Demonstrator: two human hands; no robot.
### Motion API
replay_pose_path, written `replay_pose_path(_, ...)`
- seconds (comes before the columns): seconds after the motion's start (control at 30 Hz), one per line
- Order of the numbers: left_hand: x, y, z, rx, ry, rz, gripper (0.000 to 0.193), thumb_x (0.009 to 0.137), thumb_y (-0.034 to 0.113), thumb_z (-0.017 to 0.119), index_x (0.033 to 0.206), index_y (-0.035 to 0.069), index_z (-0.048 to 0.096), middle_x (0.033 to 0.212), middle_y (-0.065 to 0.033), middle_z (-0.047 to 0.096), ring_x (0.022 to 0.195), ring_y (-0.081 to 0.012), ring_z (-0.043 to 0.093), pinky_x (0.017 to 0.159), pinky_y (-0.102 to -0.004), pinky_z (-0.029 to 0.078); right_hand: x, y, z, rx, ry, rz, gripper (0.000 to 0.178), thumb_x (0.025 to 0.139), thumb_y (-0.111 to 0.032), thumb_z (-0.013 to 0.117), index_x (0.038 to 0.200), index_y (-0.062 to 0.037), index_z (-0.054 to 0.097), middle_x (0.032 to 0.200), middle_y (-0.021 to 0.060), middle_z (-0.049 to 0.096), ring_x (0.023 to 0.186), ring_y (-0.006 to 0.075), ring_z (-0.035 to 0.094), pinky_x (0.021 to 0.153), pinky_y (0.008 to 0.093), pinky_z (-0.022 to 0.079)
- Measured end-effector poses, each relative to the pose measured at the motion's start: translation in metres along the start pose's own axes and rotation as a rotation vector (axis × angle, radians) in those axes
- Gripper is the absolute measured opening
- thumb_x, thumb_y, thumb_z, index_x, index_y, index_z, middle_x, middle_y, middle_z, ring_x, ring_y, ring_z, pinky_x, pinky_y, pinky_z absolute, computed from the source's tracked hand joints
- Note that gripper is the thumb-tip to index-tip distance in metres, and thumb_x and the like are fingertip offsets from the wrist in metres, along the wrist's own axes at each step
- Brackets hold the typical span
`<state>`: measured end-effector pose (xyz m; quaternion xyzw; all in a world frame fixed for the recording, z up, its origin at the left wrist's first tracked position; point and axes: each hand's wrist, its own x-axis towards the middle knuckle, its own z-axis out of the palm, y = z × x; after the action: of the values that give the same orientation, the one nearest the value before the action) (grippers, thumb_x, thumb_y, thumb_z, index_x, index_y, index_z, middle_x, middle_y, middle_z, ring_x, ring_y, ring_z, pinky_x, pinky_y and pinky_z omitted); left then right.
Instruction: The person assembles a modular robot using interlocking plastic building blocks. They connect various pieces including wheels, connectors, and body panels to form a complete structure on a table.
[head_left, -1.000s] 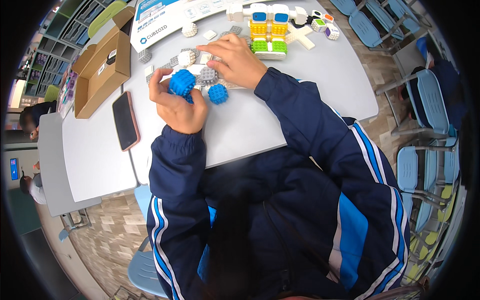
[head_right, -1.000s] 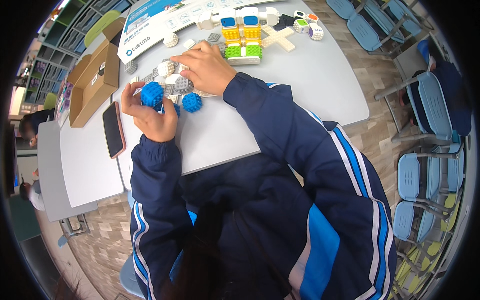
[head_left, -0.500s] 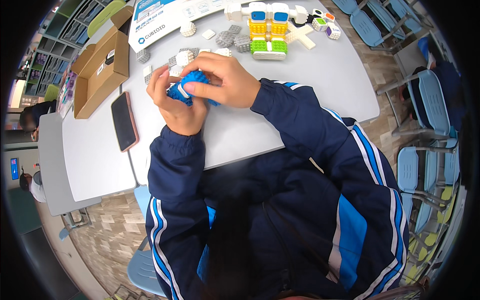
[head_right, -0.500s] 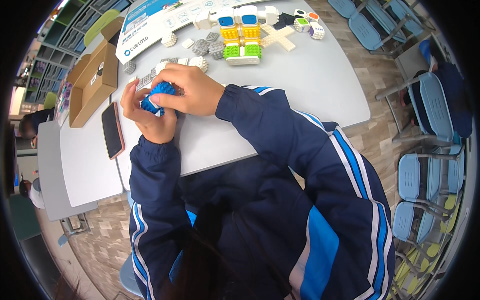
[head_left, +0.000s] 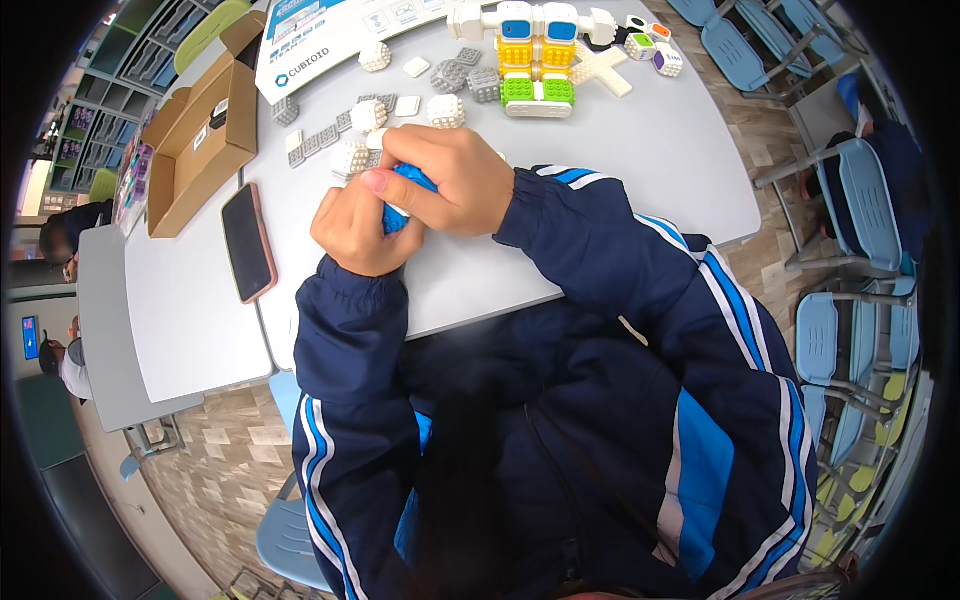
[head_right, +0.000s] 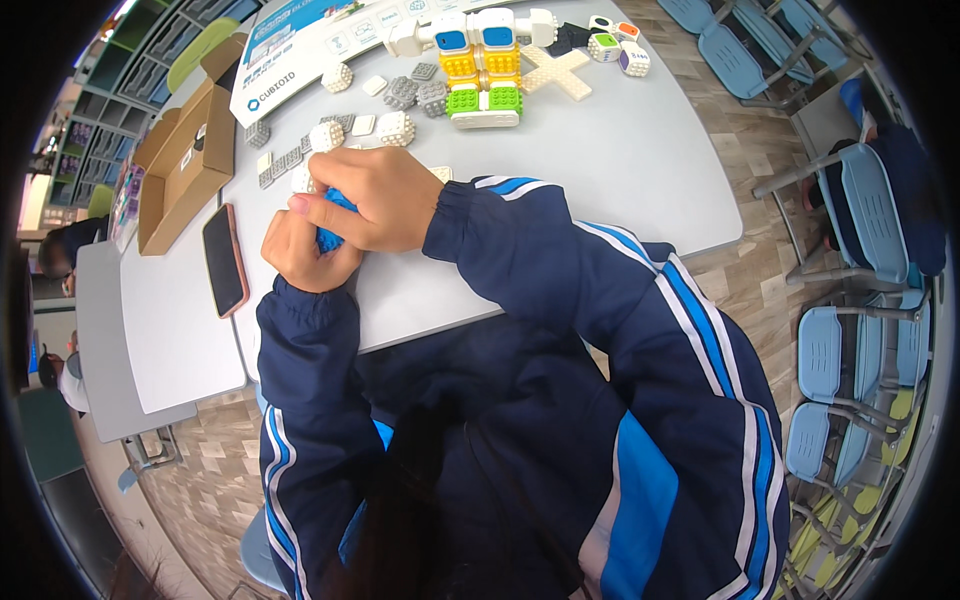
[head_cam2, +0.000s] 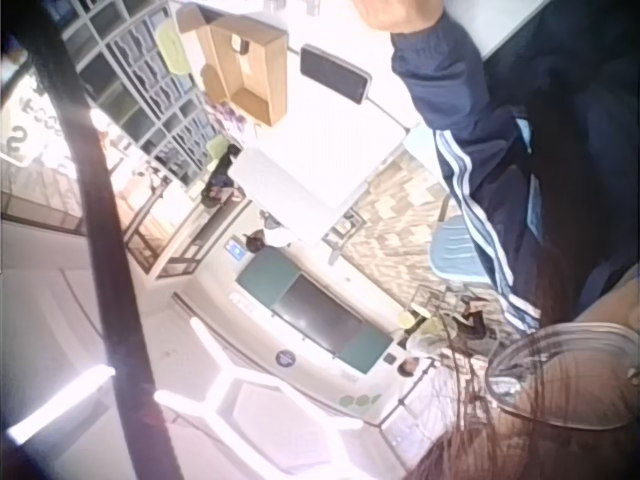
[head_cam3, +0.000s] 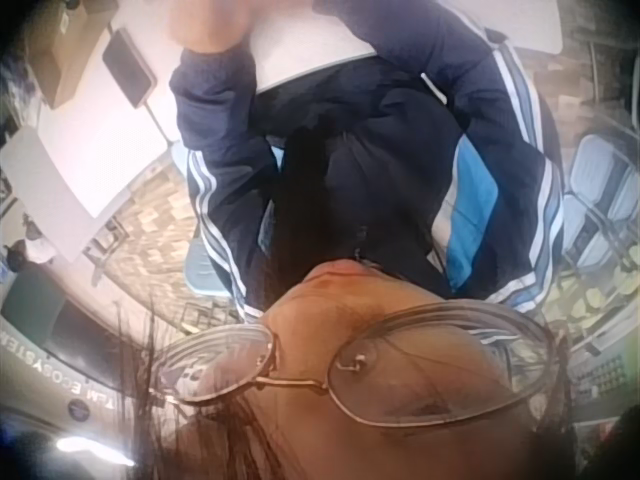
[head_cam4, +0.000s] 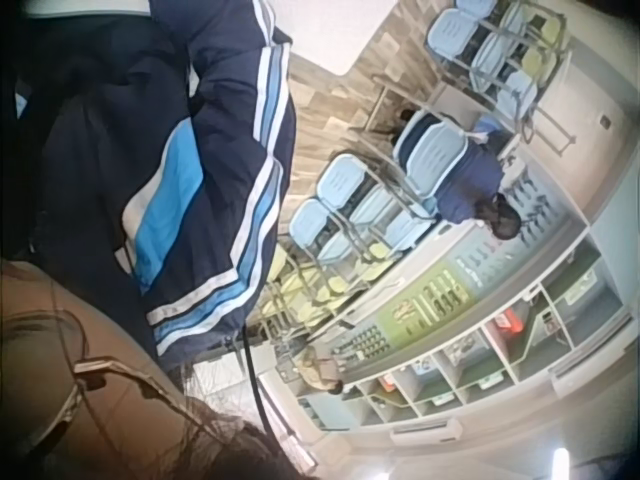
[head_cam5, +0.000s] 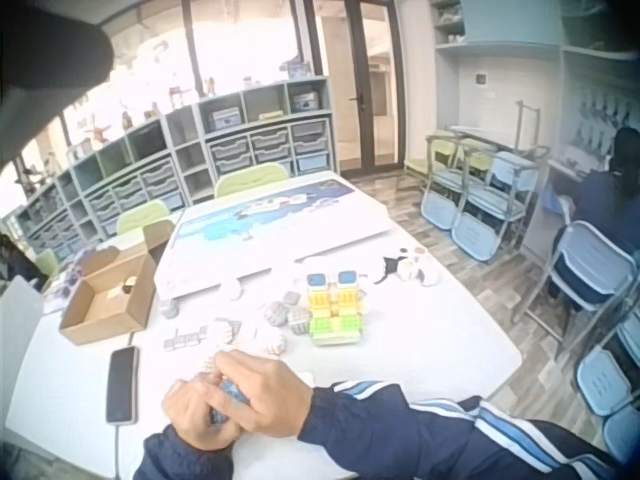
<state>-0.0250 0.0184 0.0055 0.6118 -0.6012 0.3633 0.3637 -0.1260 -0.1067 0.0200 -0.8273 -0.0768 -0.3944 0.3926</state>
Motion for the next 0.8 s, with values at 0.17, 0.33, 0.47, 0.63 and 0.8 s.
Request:
replay_pose_path(0.17, 0.001, 0.007, 0.0, -0.056, -0.079, 0.006, 0.022, 0.055, 0.009, 0.072, 0.066, 0.004, 0.055, 0.054, -0.0063, 0.048, 0.04, -0.0236, 0.041, 0.041, -0.0296, 0.031, -0.002, 0.007, 0.001, -0.123, 0.124, -0.15, 0.029, 0.094, -0.02, 0.058, 0.07, -0.0026, 0.059, 0.058, 0.0133, 0.054, 0.051, 0.0323, 0.054, 0.048, 0.0376, 0.042)
replay_pose_path(0.33, 0.0, 0.008, -0.001, -0.186, -0.112, -0.067, 0.025, 0.052, 0.009, 0.073, 0.061, 0.004, 0.051, 0.049, -0.0066, 0.043, 0.038, -0.0239, 0.038, 0.039, -0.0306, 0.031, -0.002, 0.009, 0.0, 0.156, -0.004, 0.024, 0.028, 0.094, -0.016, 0.055, 0.072, -0.0005, 0.059, 0.058, 0.0142, 0.054, 0.049, 0.0271, 0.051, 0.049, 0.0348, 0.041)
replay_pose_path(0.47, -0.001, 0.008, -0.002, -0.232, -0.13, -0.115, 0.026, 0.05, 0.01, 0.073, 0.06, 0.004, 0.051, 0.047, -0.0067, 0.042, 0.037, -0.024, 0.038, 0.039, -0.0313, 0.032, -0.003, 0.009, 0.0, 0.279, -0.045, 0.104, 0.027, 0.095, -0.015, 0.054, 0.074, 0.0014, 0.059, 0.059, 0.0136, 0.054, 0.05, 0.0199, 0.046, 0.051, 0.0327, 0.04)
replay_pose_path(0.63, -0.003, 0.007, -0.002, -0.25, -0.134, -0.119, 0.026, 0.05, 0.009, 0.073, 0.06, 0.003, 0.05, 0.047, -0.0069, 0.042, 0.037, -0.0242, 0.039, 0.039, -0.0319, 0.032, -0.001, 0.01, -0.003, 0.305, -0.093, 0.118, 0.027, 0.094, -0.015, 0.054, 0.074, 0.0017, 0.059, 0.059, 0.0131, 0.053, 0.052, 0.0178, 0.046, 0.051, 0.031, 0.04)
replay_pose_path(0.8, -0.001, 0.01, -0.007, -0.247, -0.172, -0.129, 0.022, 0.051, 0.007, 0.072, 0.063, 0.003, 0.055, 0.051, -0.0072, 0.048, 0.039, -0.0241, 0.042, 0.041, -0.0315, 0.033, -0.002, 0.021, 0.002, 0.407, -0.107, 0.172, 0.028, 0.093, -0.016, 0.055, 0.074, 0.0031, 0.063, 0.058, 0.0076, 0.056, 0.056, 0.0106, 0.05, 0.054, 0.0293, 0.041)
